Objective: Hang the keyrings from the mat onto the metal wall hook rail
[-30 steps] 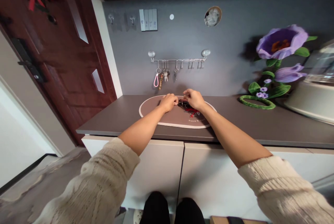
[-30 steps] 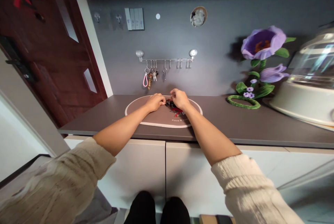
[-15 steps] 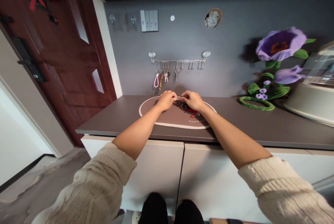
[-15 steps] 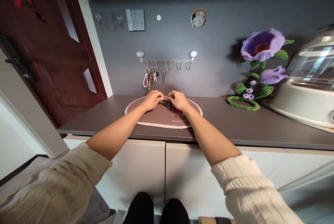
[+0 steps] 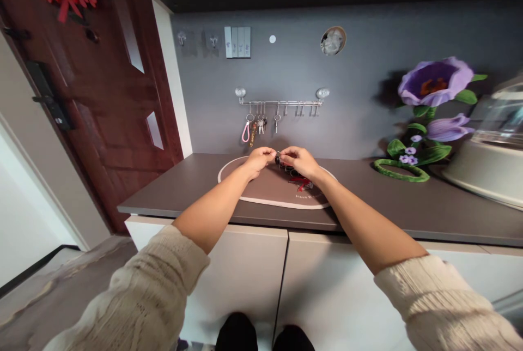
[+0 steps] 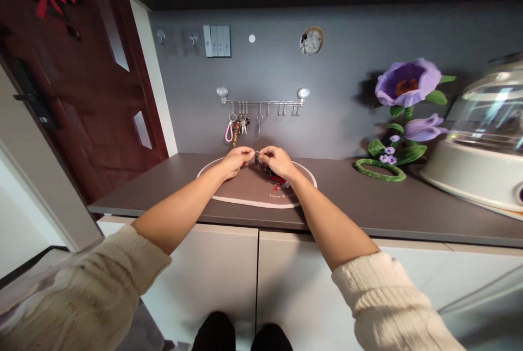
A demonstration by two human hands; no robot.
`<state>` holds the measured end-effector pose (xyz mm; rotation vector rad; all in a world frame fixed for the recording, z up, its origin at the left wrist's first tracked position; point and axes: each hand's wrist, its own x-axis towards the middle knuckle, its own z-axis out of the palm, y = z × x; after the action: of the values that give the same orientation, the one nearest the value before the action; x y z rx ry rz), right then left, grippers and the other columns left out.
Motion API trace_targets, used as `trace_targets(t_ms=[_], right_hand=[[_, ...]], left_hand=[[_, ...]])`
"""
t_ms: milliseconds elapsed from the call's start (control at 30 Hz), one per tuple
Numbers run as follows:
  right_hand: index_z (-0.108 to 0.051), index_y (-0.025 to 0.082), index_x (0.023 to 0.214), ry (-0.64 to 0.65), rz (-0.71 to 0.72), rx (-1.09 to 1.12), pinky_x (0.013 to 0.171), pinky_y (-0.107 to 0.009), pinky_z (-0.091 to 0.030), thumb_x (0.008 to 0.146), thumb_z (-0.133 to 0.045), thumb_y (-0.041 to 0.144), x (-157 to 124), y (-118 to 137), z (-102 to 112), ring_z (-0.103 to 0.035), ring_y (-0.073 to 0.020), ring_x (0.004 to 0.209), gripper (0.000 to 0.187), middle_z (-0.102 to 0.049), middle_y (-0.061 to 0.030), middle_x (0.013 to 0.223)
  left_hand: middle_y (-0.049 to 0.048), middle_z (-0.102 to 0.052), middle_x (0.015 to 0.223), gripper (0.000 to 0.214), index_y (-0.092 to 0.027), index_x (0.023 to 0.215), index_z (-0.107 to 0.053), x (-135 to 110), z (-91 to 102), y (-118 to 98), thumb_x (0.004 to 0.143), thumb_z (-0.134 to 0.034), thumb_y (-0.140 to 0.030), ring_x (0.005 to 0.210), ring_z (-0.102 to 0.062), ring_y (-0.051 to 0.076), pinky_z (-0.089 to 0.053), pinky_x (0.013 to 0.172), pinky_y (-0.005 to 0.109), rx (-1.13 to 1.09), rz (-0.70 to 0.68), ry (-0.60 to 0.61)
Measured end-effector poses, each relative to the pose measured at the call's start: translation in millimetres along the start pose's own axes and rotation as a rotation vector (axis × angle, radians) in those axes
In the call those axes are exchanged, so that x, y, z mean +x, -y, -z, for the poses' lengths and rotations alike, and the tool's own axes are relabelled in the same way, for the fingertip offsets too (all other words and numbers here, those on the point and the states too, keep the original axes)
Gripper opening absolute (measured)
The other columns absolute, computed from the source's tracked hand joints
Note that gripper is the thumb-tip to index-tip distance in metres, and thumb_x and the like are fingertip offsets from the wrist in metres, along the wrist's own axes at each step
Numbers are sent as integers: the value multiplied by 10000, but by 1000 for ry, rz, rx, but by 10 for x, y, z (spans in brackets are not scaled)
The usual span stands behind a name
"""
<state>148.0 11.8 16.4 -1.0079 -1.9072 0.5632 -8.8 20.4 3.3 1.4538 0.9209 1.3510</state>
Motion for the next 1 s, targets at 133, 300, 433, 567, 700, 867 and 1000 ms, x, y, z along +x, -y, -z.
trace_targets(t_ms=[133, 300, 433, 567, 700, 867, 1000], right_hand=[[-609, 158, 799, -13, -37, 127, 635, -217, -433, 700, -592, 300, -9, 46, 3, -530, -92, 618, 175, -627, -11, 719], [-603, 153, 752, -32, -64, 232, 643, -218, -440, 672, -626, 310, -10, 71, -7, -536, -91, 621, 178, -624, -11, 712], [-591, 153, 730, -34, -69, 282, 651, -222, -440, 669, -625, 312, -6, 59, -12, -538, -87, 613, 174, -613, -5, 696], [-573, 159, 729, -71, -69, 276, 642, -216, -440, 671, -611, 315, 2, 34, -2, -536, -87, 623, 171, -600, 3, 698], [-552, 159, 724, -96, -46, 267, 629, -218, -431, 669, -598, 328, 19, 5, 20, -524, -89, 615, 183, -579, 12, 676], [-544, 152, 701, -140, -5, 214, 660, -228, -407, 664, -591, 331, 44, 3, 47, -499, -90, 626, 189, -552, 16, 665], [-552, 145, 704, -191, -3, 203, 661, -241, -392, 654, -597, 367, 107, 14, 73, -478, -92, 617, 232, -540, 13, 654]], left_hand=[[-7, -551, 660, 121, -152, 697, -575, 25, -2, 25, 645, -643, -237, 579, -459, 60, -310, 549, 201, -109, 31, 20], [-19, -543, 621, 116, -151, 706, -574, 25, -16, 42, 650, -651, -218, 553, -468, 50, -315, 532, 189, -251, 64, 69], [-23, -548, 629, 146, -154, 724, -570, 4, -32, 34, 640, -663, -228, 561, -482, 50, -321, 539, 186, -297, 85, 67], [-20, -546, 636, 204, -147, 738, -573, -29, -62, 17, 618, -677, -275, 568, -477, 56, -336, 556, 198, -244, 40, 96], [-18, -544, 653, 229, -136, 741, -578, -31, -96, 18, 607, -673, -295, 575, -451, 59, -338, 571, 204, -86, -93, 62], [-8, -544, 668, 160, -131, 752, -567, 6, -122, 42, 680, -586, -273, 610, -462, 75, -364, 617, 214, 16, -222, -17], [5, -562, 684, 105, -135, 739, -562, 18, -128, 58, 723, -514, -227, 636, -487, 91, -384, 651, 225, 131, -264, -114]])
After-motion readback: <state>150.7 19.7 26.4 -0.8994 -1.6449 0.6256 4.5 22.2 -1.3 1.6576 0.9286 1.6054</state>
